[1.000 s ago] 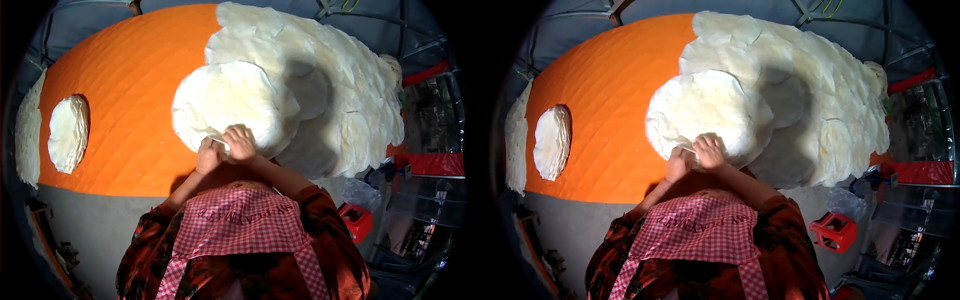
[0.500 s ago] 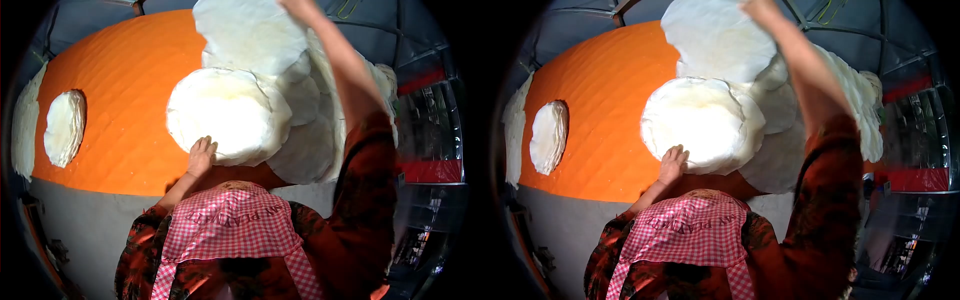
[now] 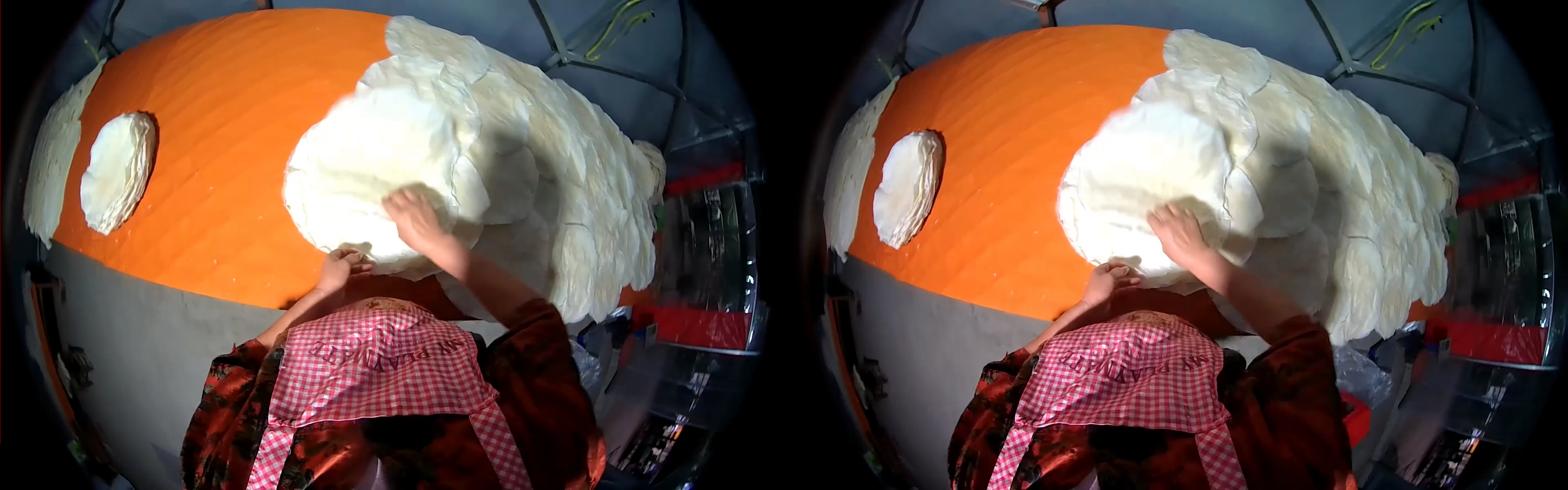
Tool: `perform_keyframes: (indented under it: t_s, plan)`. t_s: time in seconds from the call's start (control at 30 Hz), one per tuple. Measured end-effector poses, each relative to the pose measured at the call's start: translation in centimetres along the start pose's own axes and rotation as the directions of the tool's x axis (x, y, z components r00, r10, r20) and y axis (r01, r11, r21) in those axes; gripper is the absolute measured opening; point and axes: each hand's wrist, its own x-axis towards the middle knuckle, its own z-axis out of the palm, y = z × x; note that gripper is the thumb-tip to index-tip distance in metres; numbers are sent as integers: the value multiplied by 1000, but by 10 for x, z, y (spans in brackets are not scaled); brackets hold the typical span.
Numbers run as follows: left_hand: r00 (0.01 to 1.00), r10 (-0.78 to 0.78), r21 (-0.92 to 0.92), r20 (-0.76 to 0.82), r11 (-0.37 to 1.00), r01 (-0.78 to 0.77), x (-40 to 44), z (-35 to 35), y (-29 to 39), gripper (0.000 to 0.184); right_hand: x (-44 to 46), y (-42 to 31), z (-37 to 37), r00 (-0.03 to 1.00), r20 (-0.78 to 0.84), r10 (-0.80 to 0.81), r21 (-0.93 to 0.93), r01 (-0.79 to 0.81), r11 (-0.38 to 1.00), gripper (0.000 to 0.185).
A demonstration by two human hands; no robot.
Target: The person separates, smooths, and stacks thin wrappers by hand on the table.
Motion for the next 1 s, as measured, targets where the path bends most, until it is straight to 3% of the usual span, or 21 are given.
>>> perform_keyframes:
  t_s: [0.03, 0.07, 0.13, 0.17, 0.2, 0.27, 0.3, 0.33, 0.37, 0.4, 0.7, 0.8, 0.83, 0.87, 0.93, 0.97, 1.0]
  plan:
    - [1000, 8, -39, 11, 999, -8, -1, 0, -2, 23, -17, 13, 30, 1000, 29, -8, 84, 6, 996, 33]
    - [1000, 8, -70, 23, 998, -6, -2, -1, -5, 25, -27, 23, 45, 998, -45, -37, -24, 36, 999, 34]
    - [999, 18, -106, 39, 994, -14, 0, 0, -5, 27, -25, 40, 44, 996, -80, -31, 105, 40, 994, 32]
    - [999, 22, -114, 41, 993, -17, -1, 1, -6, 26, -23, 45, 41, 982, -187, -22, 97, 40, 994, 32]
    - [999, 21, -118, 45, 993, -15, -4, 2, -8, 25, -18, 46, 19, 987, -160, -23, 154, 48, 987, 33]
    - [999, 7, -176, 50, 984, 2, -7, 8, -6, 21, -24, 34, -2, 978, -209, -18, 126, 45, 991, 33]
    - [998, 9, -214, 57, 977, 3, -8, 8, -6, 18, -34, 29, 5, 977, -205, -58, 25, 64, 998, 32]
    - [998, 10, -250, 63, 968, 6, -10, 8, -7, 16, -47, 24, 19, 976, -198, -95, -74, 82, 994, 32]
    - [995, 6, -275, 97, 961, 22, -6, 5, -12, 15, -57, 24, 42, 995, -78, -61, -99, 53, 994, 31]
    - [991, 6, -301, 133, 953, 35, 1, 0, -17, 15, -63, 23, 53, 981, -178, -84, -111, 65, 992, 30]
    - [974, 56, -454, 220, 889, 52, 0, 8, -13, 18, -77, 26, 46, 993, 15, -118, 179, 114, 977, 47]
    - [935, 186, -440, 303, 897, -36, -16, 22, 0, 18, -57, 29, 44, 994, 107, -12, 96, 2, 995, 52]
    - [951, 154, -399, 269, 916, -35, -27, 28, 9, 15, -39, 39, 39, 999, 25, 33, 258, -38, 965, 35]
    - [949, 246, -274, 196, 943, -188, -22, 25, 3, 14, -12, 59, 34, 898, 330, 292, 528, -431, 731, 15]
    - [894, 438, 30, 97, 896, -442, -8, 5, -19, 14, 32, 67, -48, 933, 57, 356, 447, -343, 826, 16]
    - [813, 578, 280, -73, 794, -540, -7, -6, -25, 15, 53, 93, -58, 938, -123, 324, 598, -191, 779, 19]
    - [758, 607, 258, -238, 792, -553, 12, -24, -41, 15, 71, 106, -91, 942, -173, 289, 503, -168, 848, 21]
